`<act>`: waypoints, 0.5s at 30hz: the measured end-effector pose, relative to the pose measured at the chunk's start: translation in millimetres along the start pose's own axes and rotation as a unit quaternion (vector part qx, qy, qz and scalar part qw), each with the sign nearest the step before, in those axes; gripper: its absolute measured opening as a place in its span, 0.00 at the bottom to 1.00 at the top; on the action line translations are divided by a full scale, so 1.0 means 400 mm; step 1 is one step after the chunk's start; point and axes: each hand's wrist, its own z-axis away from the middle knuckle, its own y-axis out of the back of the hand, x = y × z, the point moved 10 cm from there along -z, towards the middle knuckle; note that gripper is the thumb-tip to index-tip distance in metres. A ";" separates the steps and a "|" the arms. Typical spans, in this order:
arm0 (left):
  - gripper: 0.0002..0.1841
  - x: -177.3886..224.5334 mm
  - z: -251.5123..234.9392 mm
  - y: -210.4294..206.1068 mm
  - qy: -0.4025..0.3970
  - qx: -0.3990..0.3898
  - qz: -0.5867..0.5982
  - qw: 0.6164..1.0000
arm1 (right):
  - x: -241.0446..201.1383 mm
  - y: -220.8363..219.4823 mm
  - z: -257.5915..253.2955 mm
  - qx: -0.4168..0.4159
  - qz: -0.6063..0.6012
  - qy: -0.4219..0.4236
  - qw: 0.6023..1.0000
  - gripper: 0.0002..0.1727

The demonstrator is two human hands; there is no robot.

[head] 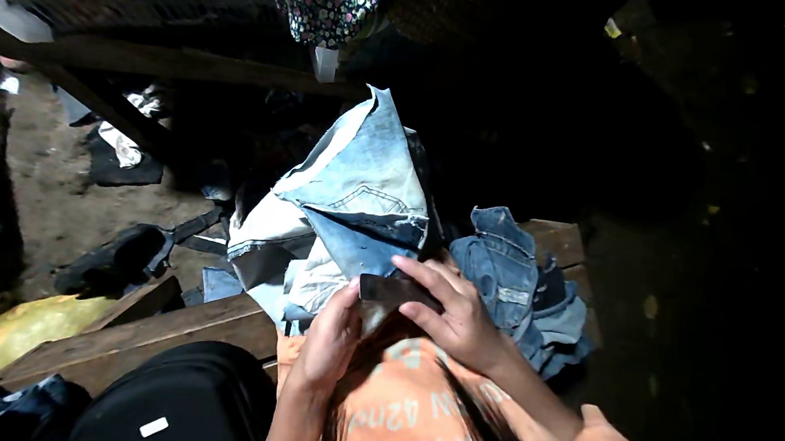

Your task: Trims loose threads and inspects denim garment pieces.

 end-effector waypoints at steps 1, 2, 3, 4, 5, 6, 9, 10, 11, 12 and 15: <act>0.20 -0.001 0.001 0.003 -0.005 0.003 0.002 1.000 | -0.001 -0.005 -0.005 -0.001 0.013 0.006 1.000 0.28; 0.20 -0.004 0.003 0.008 -0.004 0.015 0.006 1.000 | -0.001 -0.008 -0.008 0.000 0.019 0.010 1.000 0.27; 0.20 -0.007 0.004 0.013 0.001 0.031 0.012 0.999 | 0.001 -0.007 -0.009 0.004 0.020 0.011 1.000 0.26; 0.19 -0.011 0.006 0.018 0.007 0.043 0.019 0.999 | 0.005 -0.004 -0.009 0.012 0.012 0.007 1.000 0.25; 0.18 -0.015 0.007 0.021 0.014 0.049 0.025 0.998 | 0.010 0.002 -0.010 0.023 -0.003 -0.001 1.000 0.24; 0.17 -0.017 0.009 0.023 0.021 0.050 0.026 0.998 | 0.016 0.009 -0.011 0.030 -0.022 -0.009 0.999 0.24; 0.13 0.006 0.010 0.049 0.013 0.096 -0.025 0.995 | 0.025 0.021 -0.023 0.026 -0.073 -0.028 0.997 0.25; 0.12 0.027 0.006 0.059 -0.013 0.109 -0.045 0.993 | 0.022 0.020 -0.027 0.020 -0.082 -0.029 0.996 0.26; 0.12 0.051 0.000 0.068 -0.045 0.123 -0.074 0.989 | 0.017 0.016 -0.032 0.014 -0.086 -0.026 0.996 0.26; 0.13 0.074 -0.007 0.079 -0.080 0.140 -0.103 0.982 | 0.009 0.010 -0.039 0.008 -0.088 -0.022 0.996 0.26; 0.16 0.113 -0.012 0.083 -0.141 0.150 -0.175 0.963 | -0.020 -0.009 -0.058 -0.015 -0.053 -0.020 0.998 0.26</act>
